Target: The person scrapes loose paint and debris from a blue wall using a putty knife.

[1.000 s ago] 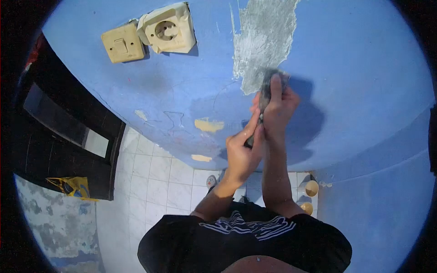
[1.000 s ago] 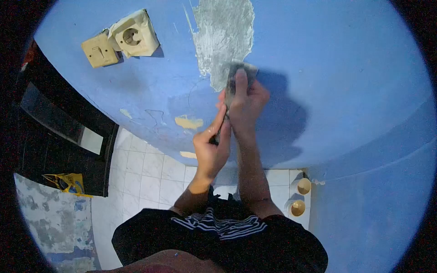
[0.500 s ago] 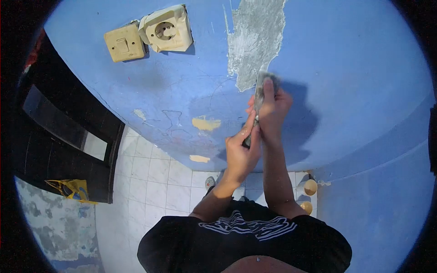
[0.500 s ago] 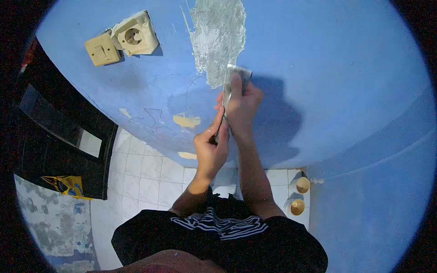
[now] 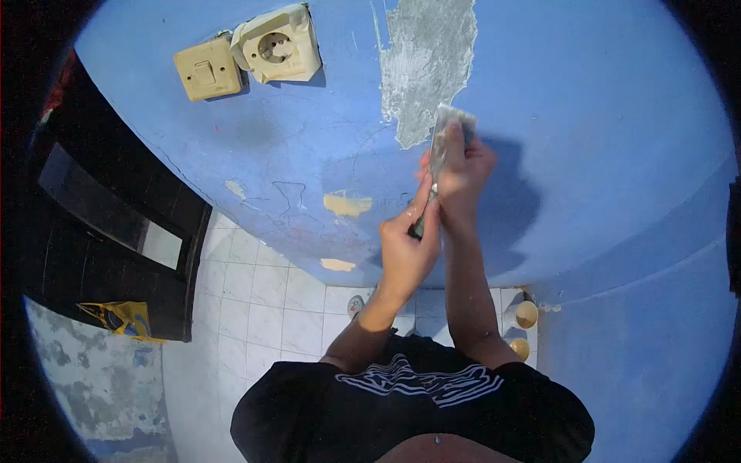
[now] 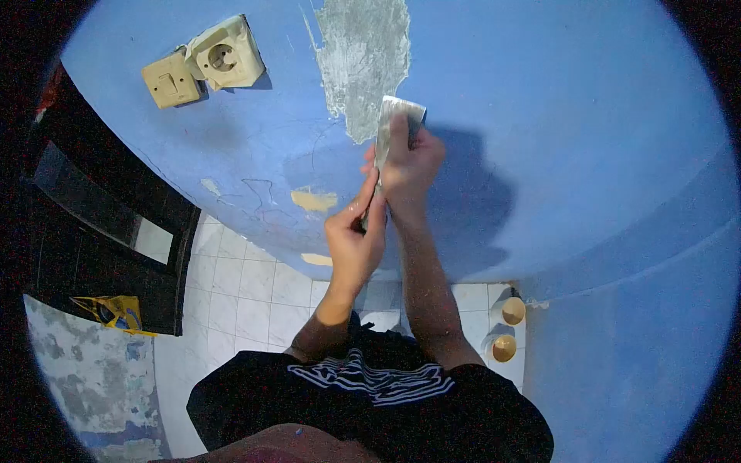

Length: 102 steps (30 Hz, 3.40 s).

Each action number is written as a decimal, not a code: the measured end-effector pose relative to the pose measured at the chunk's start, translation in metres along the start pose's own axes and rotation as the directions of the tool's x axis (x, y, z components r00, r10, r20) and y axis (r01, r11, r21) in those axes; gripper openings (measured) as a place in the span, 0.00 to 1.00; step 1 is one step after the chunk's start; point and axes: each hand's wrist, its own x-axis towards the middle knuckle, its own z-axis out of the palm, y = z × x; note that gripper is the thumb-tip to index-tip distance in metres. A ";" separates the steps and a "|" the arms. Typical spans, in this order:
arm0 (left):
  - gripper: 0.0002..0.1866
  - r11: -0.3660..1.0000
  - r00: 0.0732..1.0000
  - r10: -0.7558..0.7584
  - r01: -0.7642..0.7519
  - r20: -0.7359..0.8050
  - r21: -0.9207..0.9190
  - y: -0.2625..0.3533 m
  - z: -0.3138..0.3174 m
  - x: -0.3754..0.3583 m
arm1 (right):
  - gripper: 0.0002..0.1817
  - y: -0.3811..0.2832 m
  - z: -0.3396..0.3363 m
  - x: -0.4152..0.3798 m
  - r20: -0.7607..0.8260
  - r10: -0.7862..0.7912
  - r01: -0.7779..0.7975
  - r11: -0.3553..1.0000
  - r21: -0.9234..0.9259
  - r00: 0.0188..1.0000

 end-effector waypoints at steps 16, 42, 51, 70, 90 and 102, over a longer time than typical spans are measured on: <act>0.19 0.998 0.999 -0.054 0.054 -0.008 -0.031 -0.012 -0.006 -0.013 | 0.23 0.008 0.000 -0.012 -0.012 0.035 -0.035 0.999 0.001 0.999; 0.19 0.998 0.997 -0.062 0.061 0.038 0.015 -0.011 -0.005 -0.007 | 0.25 0.005 0.000 -0.004 -0.020 -0.008 0.007 0.998 -0.064 1.000; 0.20 0.993 0.992 0.116 -0.117 -0.058 -0.009 -0.017 0.003 0.001 | 0.23 -0.002 0.004 0.001 -0.016 0.009 -0.010 0.999 -0.032 1.000; 0.20 0.998 0.998 0.056 -0.055 0.009 -0.020 0.002 -0.002 0.007 | 0.27 -0.012 0.006 0.008 -0.052 -0.020 0.018 0.999 -0.036 0.998; 0.19 0.986 0.998 0.047 -0.038 0.052 -0.161 0.030 0.012 0.034 | 0.21 -0.043 0.006 0.028 -0.070 -0.144 0.144 0.990 -0.007 0.987; 0.19 0.962 0.989 0.139 -0.146 -0.046 -0.230 0.028 0.029 0.032 | 0.21 -0.051 0.000 0.035 0.064 -0.235 0.234 0.972 0.025 0.970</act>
